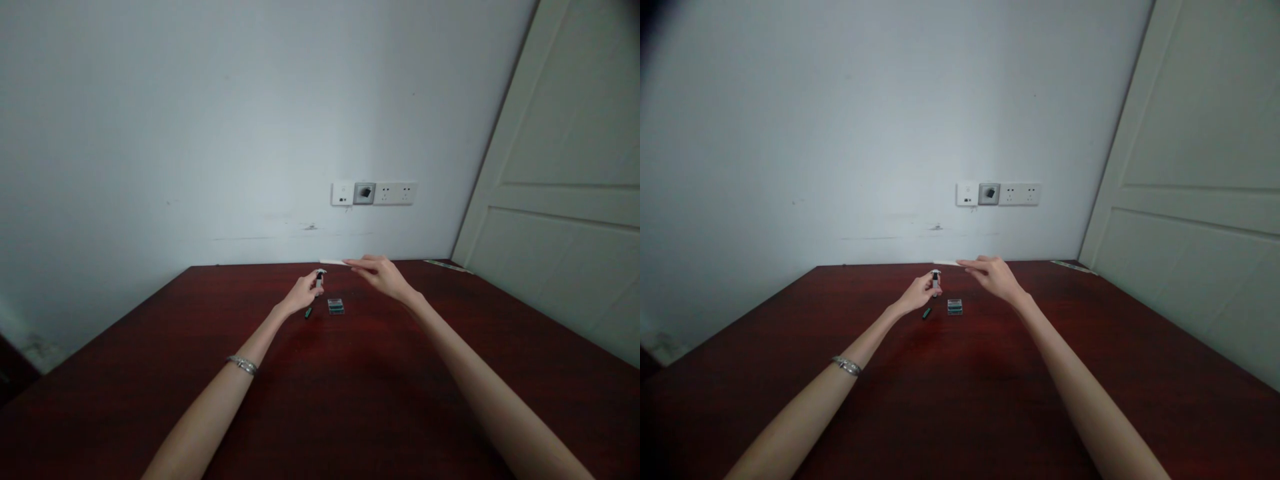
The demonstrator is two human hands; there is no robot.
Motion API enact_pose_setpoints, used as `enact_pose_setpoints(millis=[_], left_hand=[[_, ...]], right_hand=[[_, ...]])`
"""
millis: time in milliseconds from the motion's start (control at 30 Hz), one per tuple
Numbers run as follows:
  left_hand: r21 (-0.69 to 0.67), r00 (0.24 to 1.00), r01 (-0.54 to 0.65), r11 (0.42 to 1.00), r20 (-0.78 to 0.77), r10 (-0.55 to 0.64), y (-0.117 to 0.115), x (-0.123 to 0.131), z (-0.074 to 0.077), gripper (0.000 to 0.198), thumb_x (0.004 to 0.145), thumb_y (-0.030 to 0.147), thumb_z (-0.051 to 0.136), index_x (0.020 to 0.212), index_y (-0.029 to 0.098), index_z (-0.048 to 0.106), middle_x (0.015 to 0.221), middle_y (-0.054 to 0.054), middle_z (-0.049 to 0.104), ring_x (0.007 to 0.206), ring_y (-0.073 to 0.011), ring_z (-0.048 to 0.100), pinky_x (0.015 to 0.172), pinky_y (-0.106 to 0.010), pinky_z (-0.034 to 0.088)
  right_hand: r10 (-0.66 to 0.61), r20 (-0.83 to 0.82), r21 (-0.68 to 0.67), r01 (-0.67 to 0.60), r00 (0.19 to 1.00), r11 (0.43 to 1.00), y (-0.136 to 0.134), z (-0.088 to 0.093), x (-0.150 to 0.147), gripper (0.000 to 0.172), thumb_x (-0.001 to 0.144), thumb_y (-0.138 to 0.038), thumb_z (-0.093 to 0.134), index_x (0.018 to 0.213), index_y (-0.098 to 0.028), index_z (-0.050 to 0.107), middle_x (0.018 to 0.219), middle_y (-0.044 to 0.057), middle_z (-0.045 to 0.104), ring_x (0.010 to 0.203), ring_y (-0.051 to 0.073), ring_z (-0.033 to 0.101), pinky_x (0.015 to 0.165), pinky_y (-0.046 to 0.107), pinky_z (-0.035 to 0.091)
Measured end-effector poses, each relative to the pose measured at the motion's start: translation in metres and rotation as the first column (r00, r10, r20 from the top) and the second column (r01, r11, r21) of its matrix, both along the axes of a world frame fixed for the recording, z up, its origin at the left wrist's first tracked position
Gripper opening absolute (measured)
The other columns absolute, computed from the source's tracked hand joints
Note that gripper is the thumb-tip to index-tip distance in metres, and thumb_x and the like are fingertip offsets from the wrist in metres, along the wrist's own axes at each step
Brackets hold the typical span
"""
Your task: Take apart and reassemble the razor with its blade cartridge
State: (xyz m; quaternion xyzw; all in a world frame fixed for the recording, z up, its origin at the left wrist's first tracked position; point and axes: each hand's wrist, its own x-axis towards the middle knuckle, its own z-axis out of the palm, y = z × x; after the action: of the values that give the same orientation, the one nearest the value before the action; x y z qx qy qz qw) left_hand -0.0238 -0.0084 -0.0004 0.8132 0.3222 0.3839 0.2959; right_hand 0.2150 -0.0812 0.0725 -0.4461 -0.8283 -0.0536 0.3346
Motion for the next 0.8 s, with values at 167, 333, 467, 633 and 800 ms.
enact_pose_setpoints(millis=[167, 333, 467, 633, 800], left_hand=[[0.016, 1.0, -0.026, 1.0, -0.01, 0.027, -0.003, 0.001, -0.004, 0.006, 0.076, 0.019, 0.054, 0.08, 0.016, 0.052, 0.073, 0.001, 0.06, 0.069, -0.0121, 0.057, 0.069, -0.024, 0.043], [0.049, 0.998, -0.062, 0.997, -0.018, 0.062, -0.003, -0.001, -0.004, 0.007, 0.076, 0.021, 0.055, 0.08, 0.015, 0.054, 0.072, 0.0, 0.059, 0.066, -0.012, 0.054, 0.067, -0.023, 0.042], [0.086, 0.997, -0.073, 0.994, -0.005, 0.074, -0.002, -0.004, -0.003, 0.006, 0.077, 0.02, 0.054, 0.08, 0.015, 0.054, 0.071, 0.001, 0.058, 0.067, -0.0111, 0.053, 0.066, -0.021, 0.041], [0.096, 0.994, -0.095, 0.991, -0.038, 0.099, -0.002, -0.002, -0.001, 0.006, 0.076, 0.02, 0.055, 0.081, 0.016, 0.055, 0.07, 0.001, 0.059, 0.065, -0.0113, 0.054, 0.064, -0.021, 0.04], [0.1, 0.997, -0.082, 0.992, 0.013, 0.081, -0.004, -0.003, 0.008, 0.007, 0.076, 0.02, 0.054, 0.081, 0.016, 0.054, 0.073, -0.001, 0.06, 0.068, -0.0128, 0.056, 0.066, -0.022, 0.042]], right_hand=[[-0.006, 0.06, -0.027, 0.008, 0.998, 1.0, -0.002, -0.002, -0.007, 0.036, 0.091, -0.038, 0.042, 0.121, -0.027, 0.059, 0.081, 0.003, 0.064, 0.068, 0.012, 0.052, 0.071, 0.023, 0.035], [-0.006, 0.087, -0.046, 0.01, 0.996, 0.999, 0.0, -0.005, -0.008, 0.035, 0.091, -0.038, 0.042, 0.121, -0.03, 0.058, 0.087, 0.003, 0.066, 0.076, 0.013, 0.056, 0.077, 0.024, 0.033], [-0.002, 0.034, -0.074, 0.004, 0.999, 0.997, 0.003, -0.008, 0.001, 0.037, 0.091, -0.04, 0.042, 0.119, -0.025, 0.06, 0.083, 0.004, 0.067, 0.068, 0.012, 0.054, 0.071, 0.023, 0.034], [-0.014, 0.015, -0.007, 0.014, 1.0, 1.0, 0.001, -0.008, -0.007, 0.035, 0.091, -0.039, 0.042, 0.119, -0.028, 0.06, 0.08, 0.003, 0.066, 0.069, 0.012, 0.054, 0.074, 0.025, 0.032], [-0.031, 0.044, 0.03, 0.029, 0.999, 0.999, 0.001, -0.009, -0.005, 0.033, 0.091, -0.036, 0.043, 0.119, -0.03, 0.06, 0.083, 0.003, 0.067, 0.075, 0.013, 0.056, 0.08, 0.027, 0.028]])
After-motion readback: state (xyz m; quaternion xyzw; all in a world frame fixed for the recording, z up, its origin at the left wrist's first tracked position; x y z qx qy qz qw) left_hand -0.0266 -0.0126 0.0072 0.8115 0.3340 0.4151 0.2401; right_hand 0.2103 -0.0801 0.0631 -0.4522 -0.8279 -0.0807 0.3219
